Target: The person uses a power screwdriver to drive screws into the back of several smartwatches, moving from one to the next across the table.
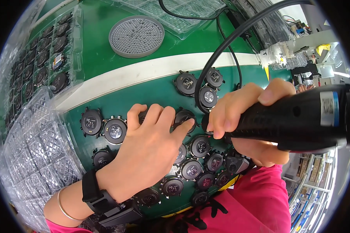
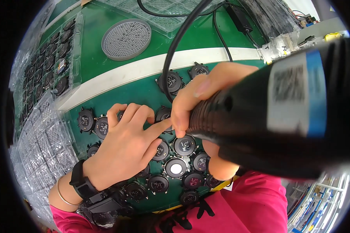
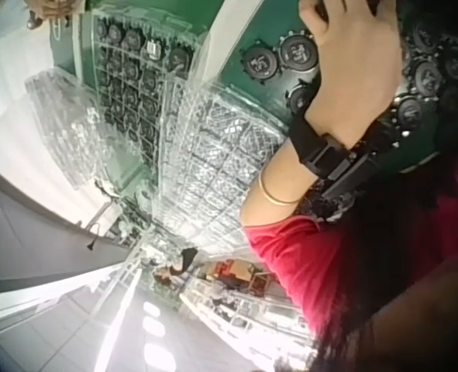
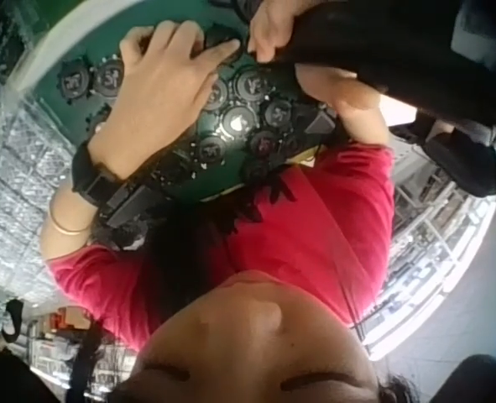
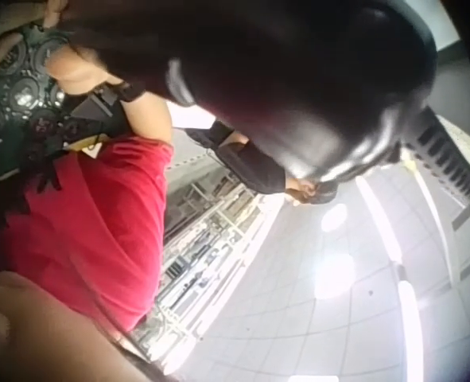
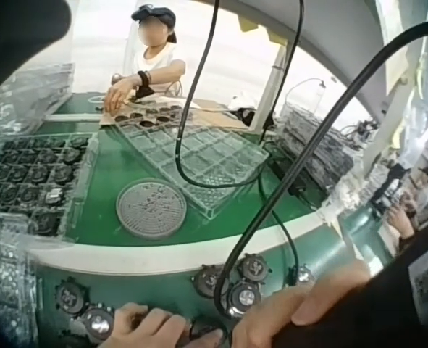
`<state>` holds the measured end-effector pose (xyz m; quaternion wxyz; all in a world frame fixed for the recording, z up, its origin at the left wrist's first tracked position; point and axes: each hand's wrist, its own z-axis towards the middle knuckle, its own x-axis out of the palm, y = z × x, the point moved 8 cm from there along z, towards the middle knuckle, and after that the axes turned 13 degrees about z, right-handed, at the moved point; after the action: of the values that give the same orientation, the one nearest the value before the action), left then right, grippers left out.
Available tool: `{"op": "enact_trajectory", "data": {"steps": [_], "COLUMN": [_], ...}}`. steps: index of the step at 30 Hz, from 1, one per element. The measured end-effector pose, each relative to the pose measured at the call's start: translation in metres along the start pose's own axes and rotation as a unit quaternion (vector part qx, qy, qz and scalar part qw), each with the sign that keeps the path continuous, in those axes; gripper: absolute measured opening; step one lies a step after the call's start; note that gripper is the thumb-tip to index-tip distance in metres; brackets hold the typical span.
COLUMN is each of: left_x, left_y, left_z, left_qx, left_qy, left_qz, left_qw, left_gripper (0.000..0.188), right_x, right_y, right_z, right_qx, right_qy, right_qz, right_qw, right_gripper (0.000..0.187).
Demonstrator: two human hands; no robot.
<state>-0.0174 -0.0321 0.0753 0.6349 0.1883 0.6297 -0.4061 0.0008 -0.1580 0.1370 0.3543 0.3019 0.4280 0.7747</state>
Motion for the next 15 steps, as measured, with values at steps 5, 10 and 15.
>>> {"op": "enact_trajectory", "data": {"steps": [5, 10, 15], "left_x": [0.001, 0.007, 0.004], "left_y": [-0.002, -0.001, -0.003], "left_z": [-0.001, 0.0, 0.0], "left_qx": [0.005, 0.001, 0.008], "left_qy": [-0.001, 0.01, -0.001], "left_qz": [0.005, 0.012, 0.003], "left_qw": [1.0, 1.0, 1.0], "left_gripper": [0.048, 0.044, 0.053], "right_x": [0.008, 0.004, 0.005], "right_y": [0.003, 0.009, 0.006], "right_z": [0.0, 0.001, 0.0], "right_qx": [-0.015, -0.047, -0.07], "right_qy": [0.068, 0.03, 0.025], "right_qz": [-0.03, 0.011, 0.048], "right_qw": [0.997, 0.998, 0.996], "right_gripper": [0.069, 0.072, 0.073]}}
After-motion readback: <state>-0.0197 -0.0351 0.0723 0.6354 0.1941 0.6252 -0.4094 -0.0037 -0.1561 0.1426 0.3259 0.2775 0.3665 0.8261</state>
